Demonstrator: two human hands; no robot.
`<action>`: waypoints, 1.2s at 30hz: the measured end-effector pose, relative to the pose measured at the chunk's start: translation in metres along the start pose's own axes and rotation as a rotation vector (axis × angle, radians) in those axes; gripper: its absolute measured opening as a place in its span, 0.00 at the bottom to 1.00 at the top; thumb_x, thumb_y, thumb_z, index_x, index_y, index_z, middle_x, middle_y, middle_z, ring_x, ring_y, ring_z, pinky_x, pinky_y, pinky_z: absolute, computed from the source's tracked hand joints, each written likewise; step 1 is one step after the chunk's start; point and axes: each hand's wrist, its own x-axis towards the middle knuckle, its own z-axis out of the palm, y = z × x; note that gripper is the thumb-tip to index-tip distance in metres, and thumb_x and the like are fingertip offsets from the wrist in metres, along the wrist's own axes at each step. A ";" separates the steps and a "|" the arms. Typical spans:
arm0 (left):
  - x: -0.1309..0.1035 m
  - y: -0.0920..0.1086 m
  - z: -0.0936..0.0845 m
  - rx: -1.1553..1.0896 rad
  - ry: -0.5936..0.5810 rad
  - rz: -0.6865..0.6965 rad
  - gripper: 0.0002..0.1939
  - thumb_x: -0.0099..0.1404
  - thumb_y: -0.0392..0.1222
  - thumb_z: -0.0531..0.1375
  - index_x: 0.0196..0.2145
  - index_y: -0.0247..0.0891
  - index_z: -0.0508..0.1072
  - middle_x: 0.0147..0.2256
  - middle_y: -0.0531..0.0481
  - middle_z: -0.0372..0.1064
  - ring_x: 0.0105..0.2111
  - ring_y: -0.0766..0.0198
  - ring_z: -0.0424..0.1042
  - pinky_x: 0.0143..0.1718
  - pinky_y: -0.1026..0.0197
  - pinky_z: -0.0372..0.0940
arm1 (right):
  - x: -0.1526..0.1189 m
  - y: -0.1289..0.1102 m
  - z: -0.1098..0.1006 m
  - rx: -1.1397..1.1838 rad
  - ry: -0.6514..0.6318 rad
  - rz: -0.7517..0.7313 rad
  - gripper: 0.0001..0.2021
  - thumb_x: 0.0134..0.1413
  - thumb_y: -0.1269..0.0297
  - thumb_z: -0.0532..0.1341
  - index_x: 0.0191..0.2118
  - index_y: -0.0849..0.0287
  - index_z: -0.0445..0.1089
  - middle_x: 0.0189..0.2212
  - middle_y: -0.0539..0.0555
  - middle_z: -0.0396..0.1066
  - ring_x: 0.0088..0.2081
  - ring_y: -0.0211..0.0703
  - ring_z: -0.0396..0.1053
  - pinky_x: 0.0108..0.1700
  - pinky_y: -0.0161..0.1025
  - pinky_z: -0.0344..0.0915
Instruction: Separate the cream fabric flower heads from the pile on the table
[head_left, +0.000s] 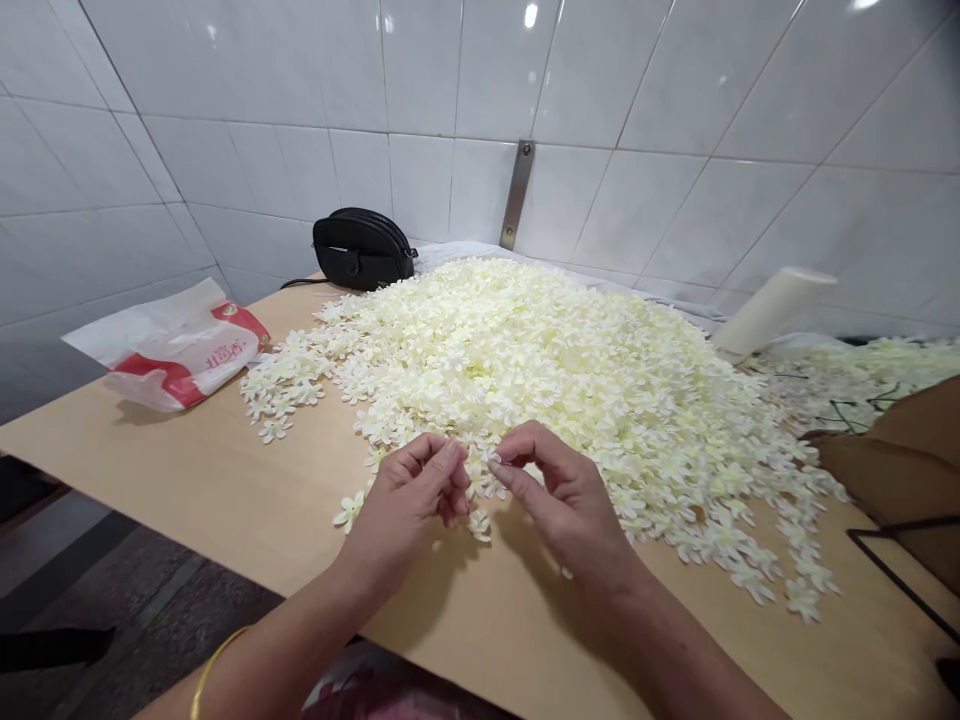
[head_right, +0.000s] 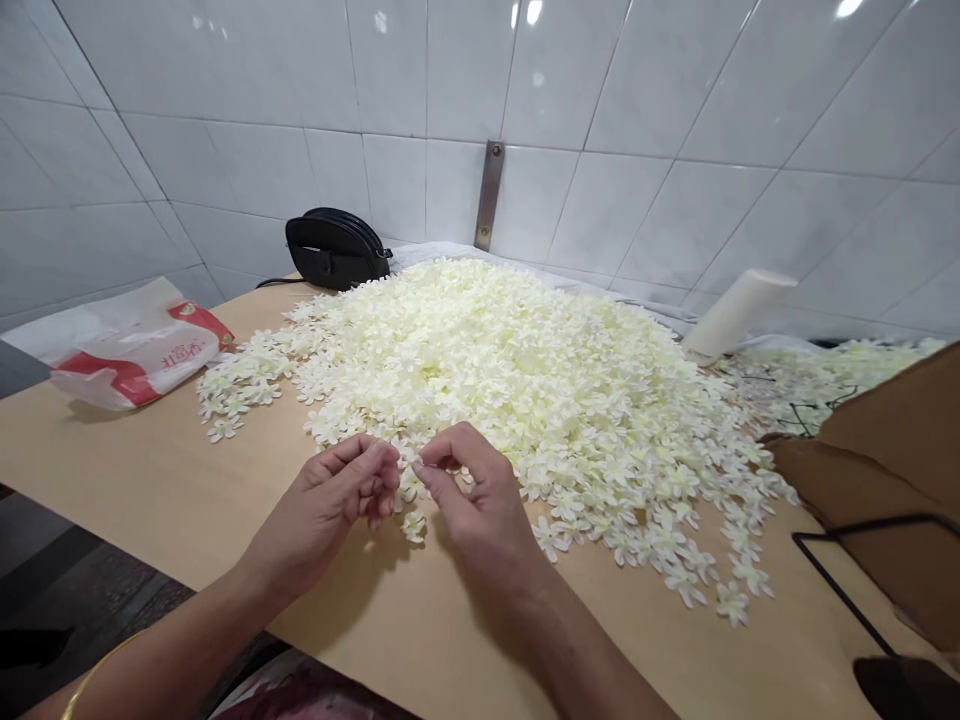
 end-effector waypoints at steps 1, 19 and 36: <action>-0.001 0.000 0.000 -0.035 -0.012 -0.056 0.14 0.59 0.50 0.57 0.28 0.34 0.67 0.23 0.52 0.63 0.20 0.70 0.61 0.20 0.68 0.55 | -0.001 0.001 0.001 -0.114 0.029 -0.105 0.05 0.51 0.72 0.55 0.31 0.58 0.67 0.29 0.51 0.61 0.32 0.38 0.61 0.35 0.37 0.61; -0.005 -0.004 -0.001 -0.138 -0.037 -0.093 0.11 0.53 0.44 0.61 0.24 0.34 0.67 0.21 0.51 0.65 0.19 0.71 0.62 0.20 0.69 0.56 | -0.003 -0.003 0.006 -0.099 -0.007 -0.168 0.09 0.53 0.74 0.53 0.37 0.57 0.67 0.34 0.55 0.66 0.38 0.41 0.65 0.40 0.39 0.63; -0.006 -0.009 -0.002 0.013 -0.038 -0.118 0.16 0.57 0.51 0.58 0.24 0.34 0.64 0.20 0.52 0.63 0.18 0.71 0.60 0.19 0.69 0.56 | -0.006 0.000 0.012 0.007 -0.041 0.170 0.05 0.54 0.67 0.54 0.35 0.58 0.67 0.25 0.49 0.68 0.28 0.36 0.66 0.31 0.33 0.62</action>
